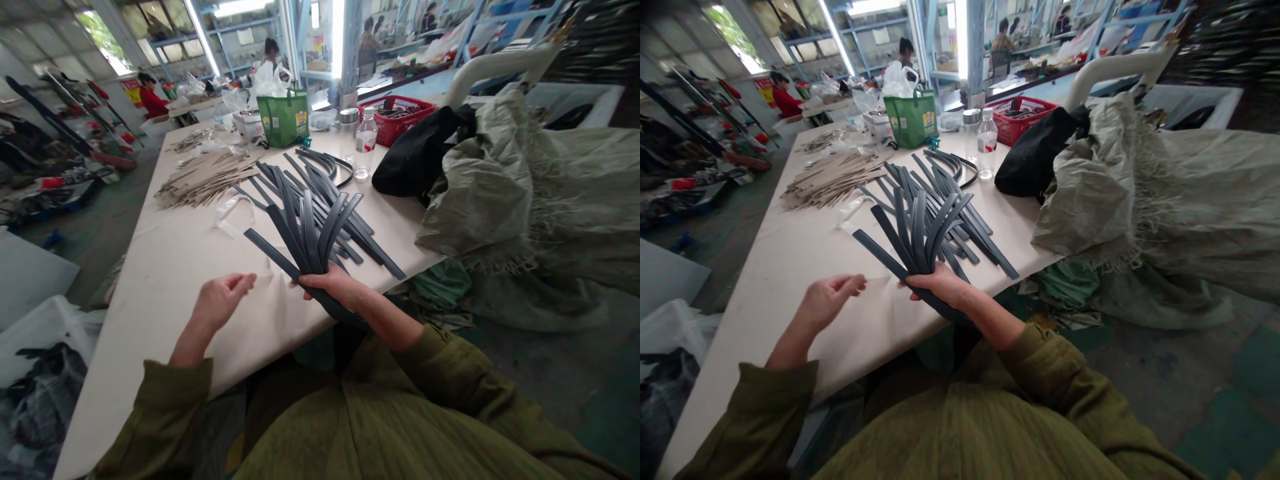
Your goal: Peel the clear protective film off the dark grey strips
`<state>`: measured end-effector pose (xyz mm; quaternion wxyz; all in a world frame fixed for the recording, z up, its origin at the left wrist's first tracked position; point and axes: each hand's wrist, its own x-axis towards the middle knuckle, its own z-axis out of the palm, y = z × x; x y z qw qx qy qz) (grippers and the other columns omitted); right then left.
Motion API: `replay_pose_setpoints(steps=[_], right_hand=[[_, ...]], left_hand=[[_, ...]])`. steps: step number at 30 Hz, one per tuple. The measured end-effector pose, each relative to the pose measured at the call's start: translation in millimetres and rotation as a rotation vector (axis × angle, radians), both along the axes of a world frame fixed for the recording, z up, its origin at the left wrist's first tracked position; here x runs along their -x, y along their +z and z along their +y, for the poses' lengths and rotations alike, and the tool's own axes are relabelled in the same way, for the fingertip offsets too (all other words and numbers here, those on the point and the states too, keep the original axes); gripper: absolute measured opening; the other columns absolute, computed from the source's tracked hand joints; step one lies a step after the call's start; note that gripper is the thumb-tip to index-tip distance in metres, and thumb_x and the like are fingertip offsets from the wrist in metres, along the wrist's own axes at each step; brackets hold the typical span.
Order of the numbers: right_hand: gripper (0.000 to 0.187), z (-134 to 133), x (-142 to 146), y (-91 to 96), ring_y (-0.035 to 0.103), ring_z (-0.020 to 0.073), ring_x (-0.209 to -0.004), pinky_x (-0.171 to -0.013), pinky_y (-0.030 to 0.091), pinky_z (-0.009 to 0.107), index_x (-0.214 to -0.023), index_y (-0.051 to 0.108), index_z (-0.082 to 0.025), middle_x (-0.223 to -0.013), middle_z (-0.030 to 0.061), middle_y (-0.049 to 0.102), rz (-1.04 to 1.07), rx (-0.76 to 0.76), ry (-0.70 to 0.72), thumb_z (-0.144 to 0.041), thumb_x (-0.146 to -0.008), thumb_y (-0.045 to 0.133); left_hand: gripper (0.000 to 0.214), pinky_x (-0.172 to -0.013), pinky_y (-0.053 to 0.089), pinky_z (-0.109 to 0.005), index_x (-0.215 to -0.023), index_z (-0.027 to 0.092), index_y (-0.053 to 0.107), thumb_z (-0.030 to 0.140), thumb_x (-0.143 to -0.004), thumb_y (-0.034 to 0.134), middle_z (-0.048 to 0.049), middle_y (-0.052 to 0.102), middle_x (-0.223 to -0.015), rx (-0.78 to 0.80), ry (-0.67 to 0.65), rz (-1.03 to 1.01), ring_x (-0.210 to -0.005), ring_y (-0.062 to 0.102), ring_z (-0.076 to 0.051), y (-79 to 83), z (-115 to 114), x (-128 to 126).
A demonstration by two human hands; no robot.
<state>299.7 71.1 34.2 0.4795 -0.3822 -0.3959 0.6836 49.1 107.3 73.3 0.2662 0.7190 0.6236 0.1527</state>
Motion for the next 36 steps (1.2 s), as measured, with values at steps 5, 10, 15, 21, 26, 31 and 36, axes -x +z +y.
replay_pose_setpoints(steps=[5,10,15,21,26,31,36], right_hand=[[0.03,-2.3,5.3,-0.7,0.067,0.0182,-0.07,-0.056,0.059,0.026,-0.089,0.072,-0.013,-0.084,0.0076,0.075,-0.044,-0.022,0.002,-0.03,-0.065,0.078],[0.026,-11.2,-0.3,6.9,0.063,0.0137,-0.058,-0.054,0.057,0.026,-0.083,0.071,-0.013,-0.081,0.0049,0.073,-0.119,-0.089,-0.046,-0.032,-0.066,0.077],[0.031,-47.9,-26.3,11.4,0.06,0.0123,-0.054,-0.051,0.051,0.024,-0.085,0.072,-0.014,-0.082,0.0055,0.073,-0.309,-0.167,-0.107,-0.044,-0.078,0.068],[0.029,-109.9,-50.6,-5.3,0.06,0.0167,-0.054,-0.051,0.05,0.027,-0.074,0.061,-0.018,-0.063,0.002,0.065,-0.544,-0.154,-0.056,-0.047,-0.083,0.062],[0.019,-134.5,-57.5,-12.7,0.063,0.0221,-0.074,-0.071,0.051,0.032,-0.081,0.066,-0.02,-0.074,0.0026,0.068,-0.803,-0.382,-0.062,-0.035,-0.088,0.056],[0.02,-133.5,-57.3,-8.6,0.06,0.0203,-0.068,-0.067,0.05,0.03,-0.084,0.066,-0.02,-0.072,0.0009,0.064,-0.811,-0.424,-0.075,-0.034,-0.09,0.054],[0.02,-131.6,-57.8,-11.9,0.06,0.0219,-0.067,-0.067,0.05,0.032,-0.088,0.067,-0.022,-0.071,0.0015,0.064,-0.871,-0.41,-0.093,-0.036,-0.089,0.053]], left_hand=[[0.033,-0.071,0.049,-0.028,-0.092,0.02,0.078,0.048,-0.079,0.067,-0.0035,0.077,-0.084,0.322,-0.225,-0.369,-0.077,0.067,-0.023,-23.1,-60.0,-39.3],[0.026,-0.074,0.05,-0.027,-0.079,0.016,0.078,0.041,-0.075,0.073,-0.007,0.076,-0.078,0.362,-0.064,-0.633,-0.075,0.067,-0.019,-37.0,-64.8,-61.3],[0.032,-0.066,0.054,-0.022,-0.067,0.014,0.071,0.04,-0.059,0.088,-0.0029,0.071,-0.068,0.431,0.302,-1.252,-0.064,0.066,-0.013,-38.9,-58.6,-64.7],[0.028,-0.064,0.057,-0.023,-0.073,0.015,0.067,0.029,-0.062,0.088,0.0001,0.071,-0.071,0.473,0.503,-1.59,-0.065,0.068,-0.013,-29.8,-49.5,-74.9],[0.026,-0.062,0.057,-0.021,-0.077,0.013,0.068,0.03,-0.068,0.085,-0.0025,0.073,-0.076,0.463,0.425,-1.587,-0.067,0.069,-0.013,-32.9,-46.9,-83.1],[0.027,-0.062,0.056,-0.021,-0.078,0.014,0.067,0.027,-0.064,0.087,-0.0014,0.073,-0.076,0.494,0.442,-1.535,-0.065,0.068,-0.012,-36.4,-52.8,-88.2],[0.028,-0.065,0.056,-0.022,-0.078,0.016,0.065,0.031,-0.066,0.086,0.0014,0.071,-0.072,0.518,0.456,-1.489,-0.065,0.068,-0.011,-39.6,-54.9,-83.0]])
